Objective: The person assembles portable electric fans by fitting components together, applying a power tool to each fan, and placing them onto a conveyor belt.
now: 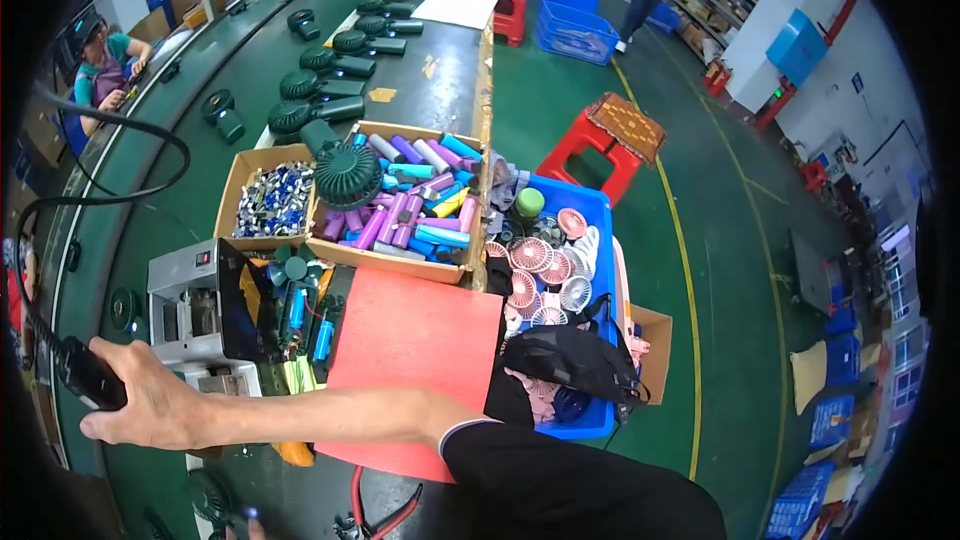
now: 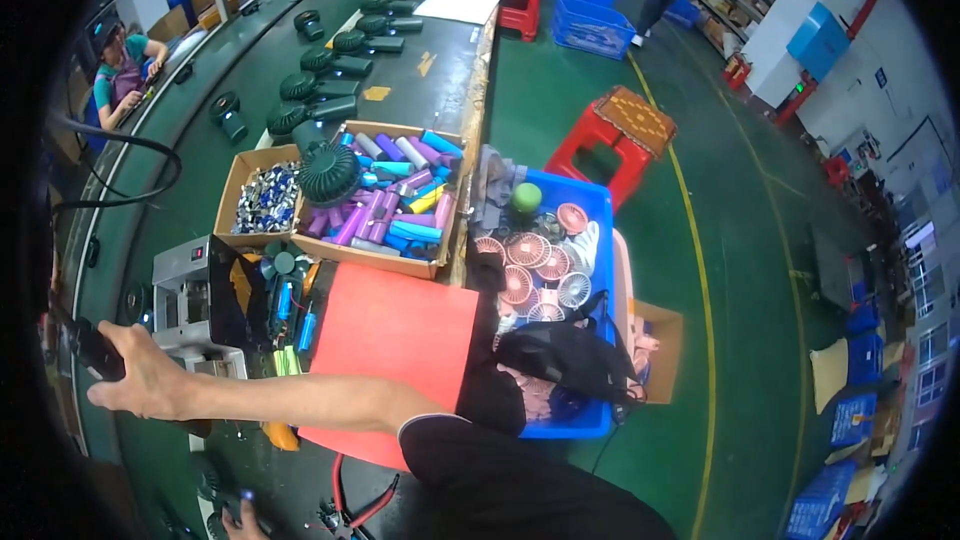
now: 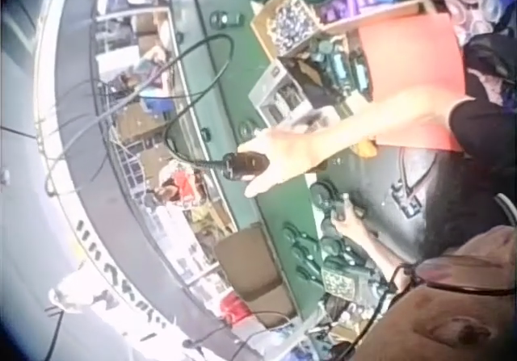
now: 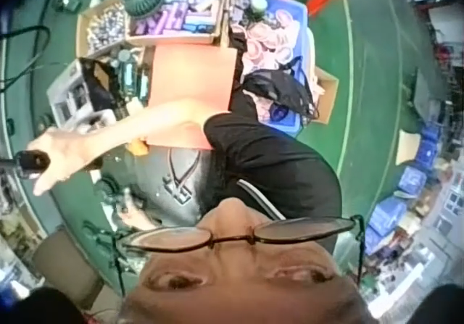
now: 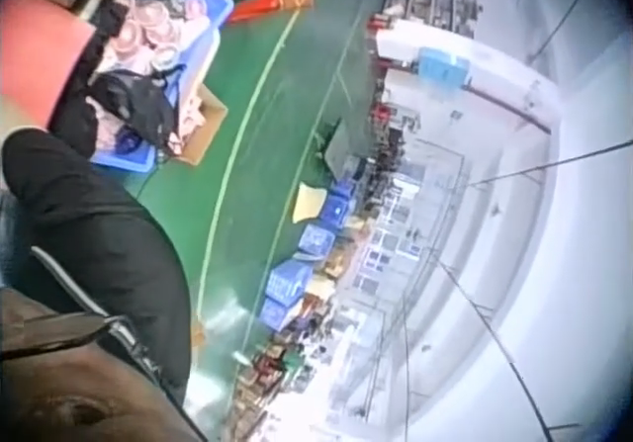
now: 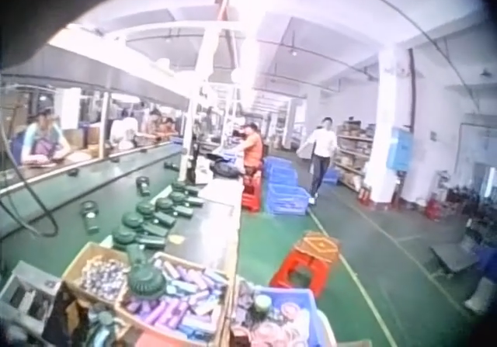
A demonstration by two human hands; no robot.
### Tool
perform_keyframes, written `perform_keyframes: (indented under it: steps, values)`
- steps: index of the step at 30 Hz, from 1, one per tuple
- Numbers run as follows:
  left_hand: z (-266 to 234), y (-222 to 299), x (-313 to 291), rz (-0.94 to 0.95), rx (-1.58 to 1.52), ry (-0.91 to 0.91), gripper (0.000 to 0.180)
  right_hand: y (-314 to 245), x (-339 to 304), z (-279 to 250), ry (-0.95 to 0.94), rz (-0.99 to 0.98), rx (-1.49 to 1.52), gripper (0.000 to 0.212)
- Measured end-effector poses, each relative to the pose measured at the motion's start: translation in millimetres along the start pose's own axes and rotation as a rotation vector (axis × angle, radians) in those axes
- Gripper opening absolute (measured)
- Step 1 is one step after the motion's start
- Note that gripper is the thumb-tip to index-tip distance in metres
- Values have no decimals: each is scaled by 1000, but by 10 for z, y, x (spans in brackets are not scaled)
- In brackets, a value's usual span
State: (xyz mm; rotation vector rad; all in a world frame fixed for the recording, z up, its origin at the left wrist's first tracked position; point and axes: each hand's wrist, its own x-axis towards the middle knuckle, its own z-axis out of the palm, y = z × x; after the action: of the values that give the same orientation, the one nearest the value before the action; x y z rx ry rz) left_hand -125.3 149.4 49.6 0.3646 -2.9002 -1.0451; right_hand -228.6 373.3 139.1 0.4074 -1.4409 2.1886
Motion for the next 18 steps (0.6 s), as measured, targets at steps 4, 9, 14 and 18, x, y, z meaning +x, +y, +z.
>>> perform_keyframes:
  steps: [4, 9, 14, 18]
  values:
    - [143, -276, 311, -200, -951, -210, 26, -99, 35, 93, 17, 116, 96, 37]
    - [771, 152, 230, -179, -1283, -452, 41, 96, -137, -7, -71, -8, 70, 19]
    - [717, 103, 159, -106, -1406, -579, 37, 171, -354, 224, -176, -146, 160, 48]
    - [743, 32, 139, -103, -1402, -598, 37, 206, -485, 304, -250, -119, 62, 58]
